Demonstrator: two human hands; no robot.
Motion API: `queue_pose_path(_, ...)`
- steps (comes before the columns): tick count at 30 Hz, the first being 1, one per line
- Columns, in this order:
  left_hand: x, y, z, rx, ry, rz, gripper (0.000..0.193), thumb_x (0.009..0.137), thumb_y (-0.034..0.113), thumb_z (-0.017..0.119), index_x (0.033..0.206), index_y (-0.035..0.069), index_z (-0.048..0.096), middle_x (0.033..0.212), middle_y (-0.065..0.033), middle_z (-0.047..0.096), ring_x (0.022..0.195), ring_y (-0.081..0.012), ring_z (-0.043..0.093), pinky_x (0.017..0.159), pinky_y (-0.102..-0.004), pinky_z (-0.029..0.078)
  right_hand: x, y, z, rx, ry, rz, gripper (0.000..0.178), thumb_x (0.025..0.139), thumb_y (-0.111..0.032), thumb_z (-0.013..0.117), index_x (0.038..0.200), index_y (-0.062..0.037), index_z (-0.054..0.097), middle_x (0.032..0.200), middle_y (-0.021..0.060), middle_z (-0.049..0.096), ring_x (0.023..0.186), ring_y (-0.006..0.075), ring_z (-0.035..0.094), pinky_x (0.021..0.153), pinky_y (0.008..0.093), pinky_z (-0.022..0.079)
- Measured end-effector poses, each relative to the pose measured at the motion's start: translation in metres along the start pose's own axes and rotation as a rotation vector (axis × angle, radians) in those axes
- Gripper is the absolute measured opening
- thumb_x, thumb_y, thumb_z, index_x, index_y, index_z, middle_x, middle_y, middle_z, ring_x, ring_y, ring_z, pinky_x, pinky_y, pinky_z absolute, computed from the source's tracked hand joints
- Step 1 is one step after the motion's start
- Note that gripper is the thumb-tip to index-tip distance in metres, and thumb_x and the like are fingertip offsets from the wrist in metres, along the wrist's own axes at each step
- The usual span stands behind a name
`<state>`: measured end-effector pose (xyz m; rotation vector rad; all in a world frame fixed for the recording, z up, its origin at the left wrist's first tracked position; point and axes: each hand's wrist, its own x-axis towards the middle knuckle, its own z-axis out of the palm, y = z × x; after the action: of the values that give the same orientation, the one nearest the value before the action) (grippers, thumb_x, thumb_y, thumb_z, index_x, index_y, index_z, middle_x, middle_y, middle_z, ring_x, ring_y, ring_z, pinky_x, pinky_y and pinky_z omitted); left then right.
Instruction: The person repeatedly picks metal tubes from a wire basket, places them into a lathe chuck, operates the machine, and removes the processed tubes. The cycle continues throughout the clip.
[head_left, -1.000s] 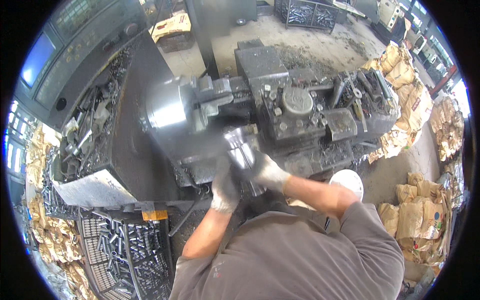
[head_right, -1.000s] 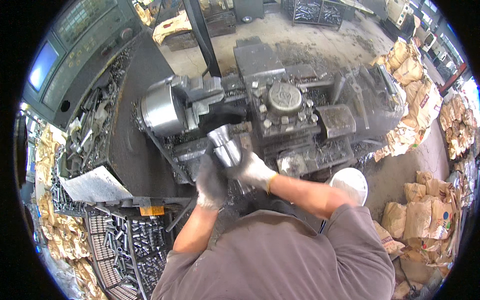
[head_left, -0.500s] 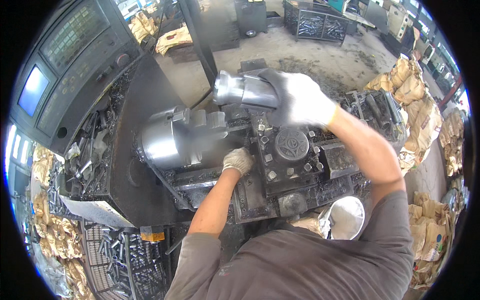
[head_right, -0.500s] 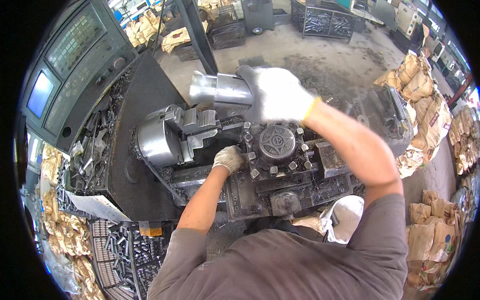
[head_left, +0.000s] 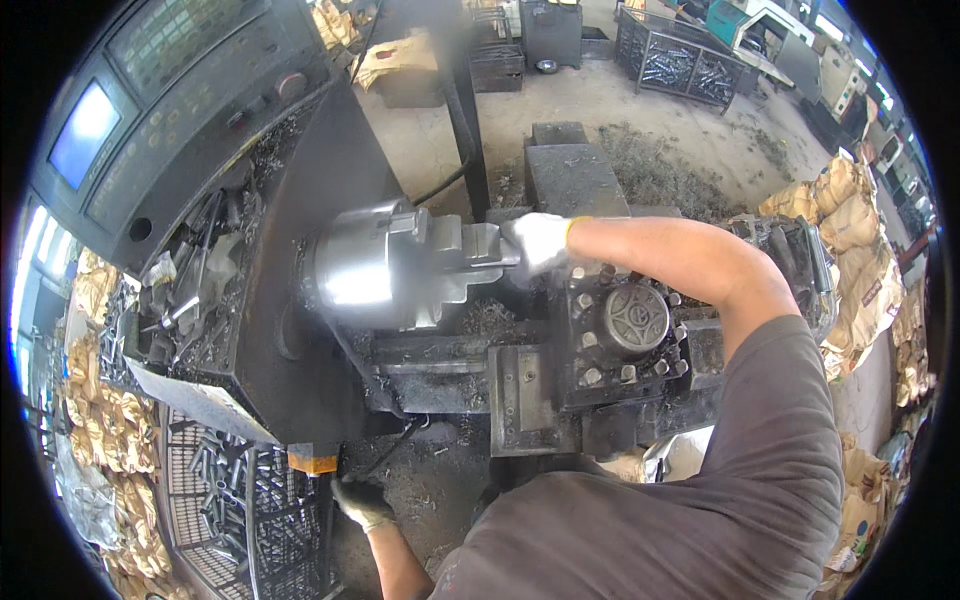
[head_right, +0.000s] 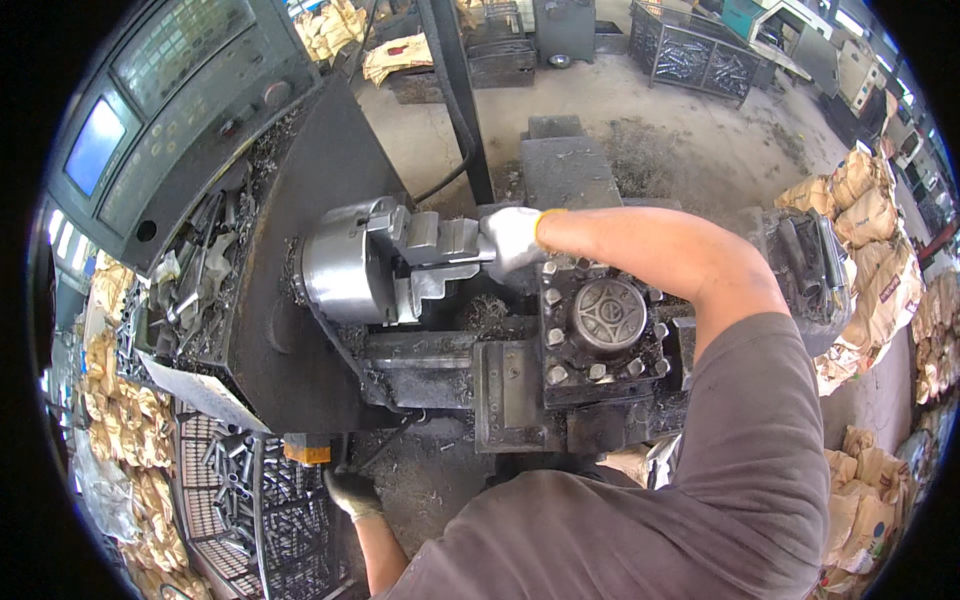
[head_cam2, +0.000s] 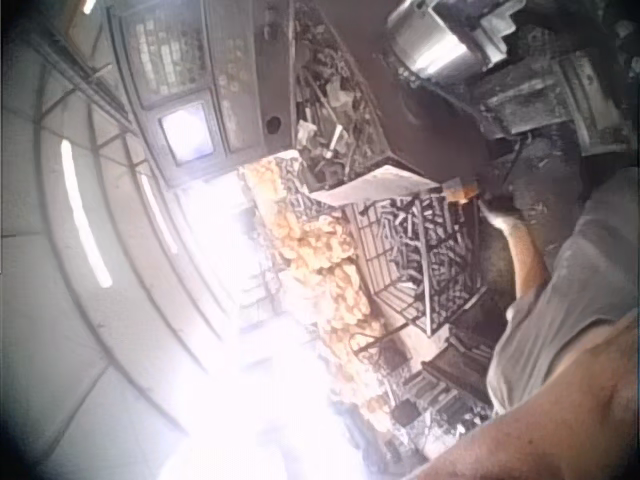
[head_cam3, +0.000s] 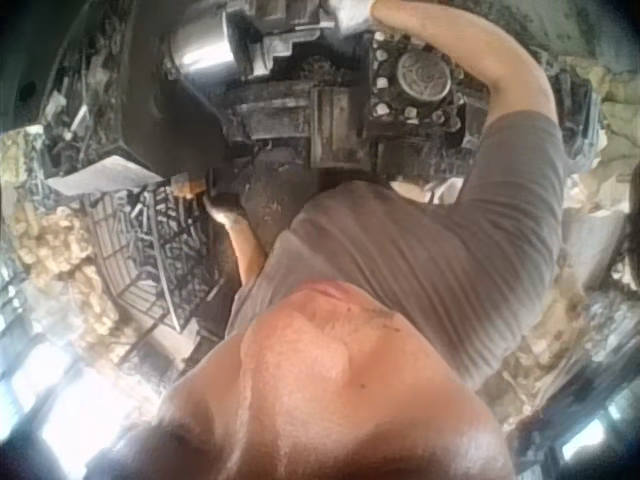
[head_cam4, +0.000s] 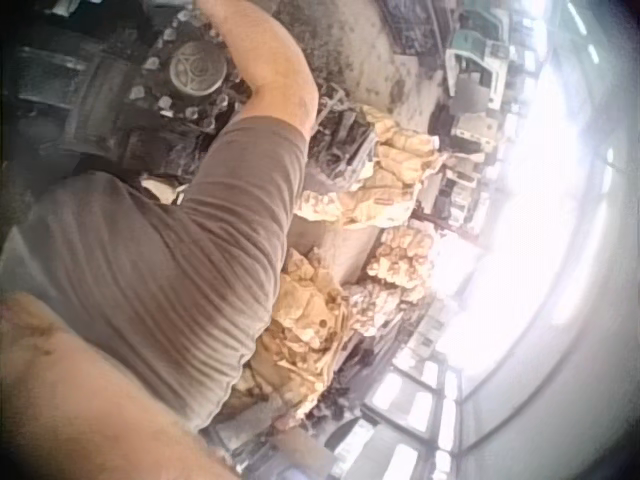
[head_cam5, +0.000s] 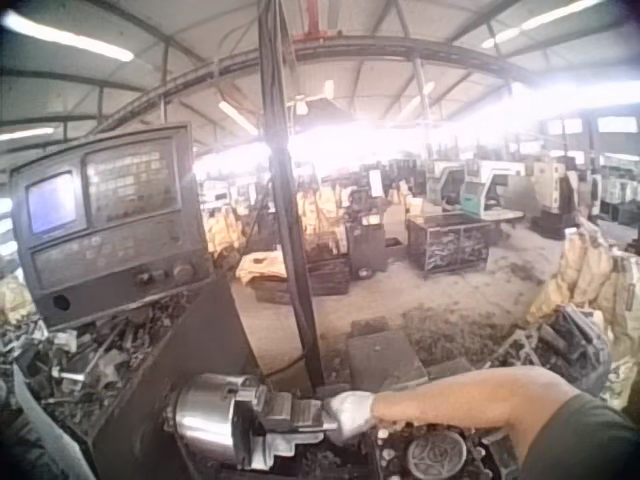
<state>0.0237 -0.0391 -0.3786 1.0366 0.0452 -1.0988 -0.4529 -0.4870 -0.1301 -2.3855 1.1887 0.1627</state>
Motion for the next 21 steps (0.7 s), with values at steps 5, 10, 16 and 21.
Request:
queue_pose_path(5,-0.010,0.059,0.017,-0.150,0.128,-0.028,0.041,0.106,0.055,0.050,0.106,0.018,0.067,0.089,0.0039,0.069,0.066,-0.0123,0.056,0.050,-0.0270,0.042,-0.021,-0.019,-0.031,-0.275,-0.233,0.204,0.048,0.073,-0.045,0.087,0.101,-0.0062,0.081,0.097,0.0208,0.080,0.087,0.0295,0.079,0.076,0.0427,0.061)
queue_pose_path(10,0.008,0.088,-0.008,-0.160,-0.146,-0.226,0.040,0.109,0.051,0.051,0.106,0.015,0.067,0.088,0.0042,0.068,0.063,-0.0093,0.057,0.045,-0.0268,0.045,-0.008,-0.032,-0.021,0.228,-0.026,0.121,0.070,0.072,-0.027,0.087,0.136,-0.0062,0.069,0.098,0.0129,0.080,0.081,0.0194,0.078,0.064,0.0368,0.062)
queue_pose_path(16,0.019,0.068,0.022,0.473,0.172,0.361,0.020,0.102,0.032,0.064,0.103,0.014,0.070,0.094,0.0012,0.066,0.079,-0.0132,0.059,0.069,-0.0329,0.047,-0.029,-0.025,-0.027,-0.041,0.053,0.127,0.076,0.075,-0.041,0.085,0.139,-0.0043,0.066,0.111,0.0211,0.080,0.103,0.0379,0.076,0.092,0.0451,0.059)
queue_pose_path(21,-0.056,0.086,0.084,1.284,0.611,0.707,0.069,0.107,0.046,0.063,0.150,-0.007,0.051,0.121,-0.0194,0.077,0.097,-0.0346,0.076,0.085,-0.0450,0.061,-0.146,-0.113,-0.022,0.336,0.684,-0.099,0.039,0.093,-0.011,0.073,0.129,0.0038,0.067,0.086,0.0122,0.074,0.070,0.0201,0.071,0.068,0.0352,0.059)
